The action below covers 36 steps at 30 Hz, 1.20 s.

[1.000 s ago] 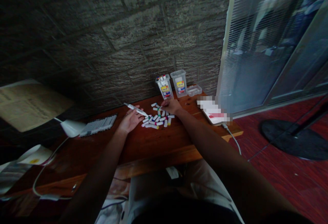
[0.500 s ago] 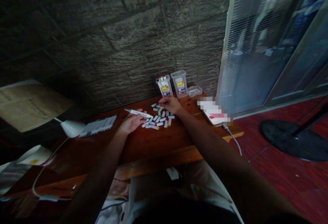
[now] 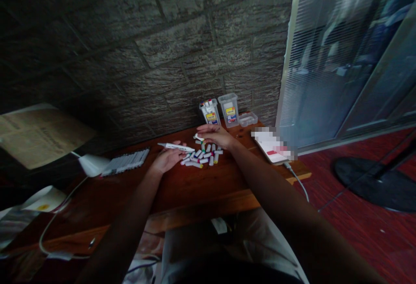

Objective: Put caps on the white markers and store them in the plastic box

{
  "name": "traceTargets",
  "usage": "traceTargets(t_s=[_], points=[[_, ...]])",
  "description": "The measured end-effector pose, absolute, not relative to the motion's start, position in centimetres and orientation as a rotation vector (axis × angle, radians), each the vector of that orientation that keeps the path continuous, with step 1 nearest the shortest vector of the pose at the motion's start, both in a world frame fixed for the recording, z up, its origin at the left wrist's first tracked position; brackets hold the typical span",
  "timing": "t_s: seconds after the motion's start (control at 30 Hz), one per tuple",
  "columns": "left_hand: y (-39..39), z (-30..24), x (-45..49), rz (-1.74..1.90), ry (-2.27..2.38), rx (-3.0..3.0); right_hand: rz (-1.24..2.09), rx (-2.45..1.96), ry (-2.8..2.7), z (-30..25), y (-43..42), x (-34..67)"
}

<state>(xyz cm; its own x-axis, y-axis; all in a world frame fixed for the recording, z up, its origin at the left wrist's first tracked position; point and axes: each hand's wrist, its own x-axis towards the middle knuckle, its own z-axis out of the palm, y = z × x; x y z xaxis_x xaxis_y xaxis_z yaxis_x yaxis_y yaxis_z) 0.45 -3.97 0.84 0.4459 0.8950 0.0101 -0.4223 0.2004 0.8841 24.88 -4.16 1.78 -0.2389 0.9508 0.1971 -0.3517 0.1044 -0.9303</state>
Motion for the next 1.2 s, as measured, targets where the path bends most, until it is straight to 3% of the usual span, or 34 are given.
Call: traceTargets(t_s=[0.4,1.2], points=[[-3.67,1.87,0.43,1.155,0.581,0.898,1.612,-0.664,-1.199,2.68,-5.00,24.81],[-3.51,1.08,0.20,1.092,0.572,0.944,1.576,-0.978,-0.985,2.62,-4.35,24.43]])
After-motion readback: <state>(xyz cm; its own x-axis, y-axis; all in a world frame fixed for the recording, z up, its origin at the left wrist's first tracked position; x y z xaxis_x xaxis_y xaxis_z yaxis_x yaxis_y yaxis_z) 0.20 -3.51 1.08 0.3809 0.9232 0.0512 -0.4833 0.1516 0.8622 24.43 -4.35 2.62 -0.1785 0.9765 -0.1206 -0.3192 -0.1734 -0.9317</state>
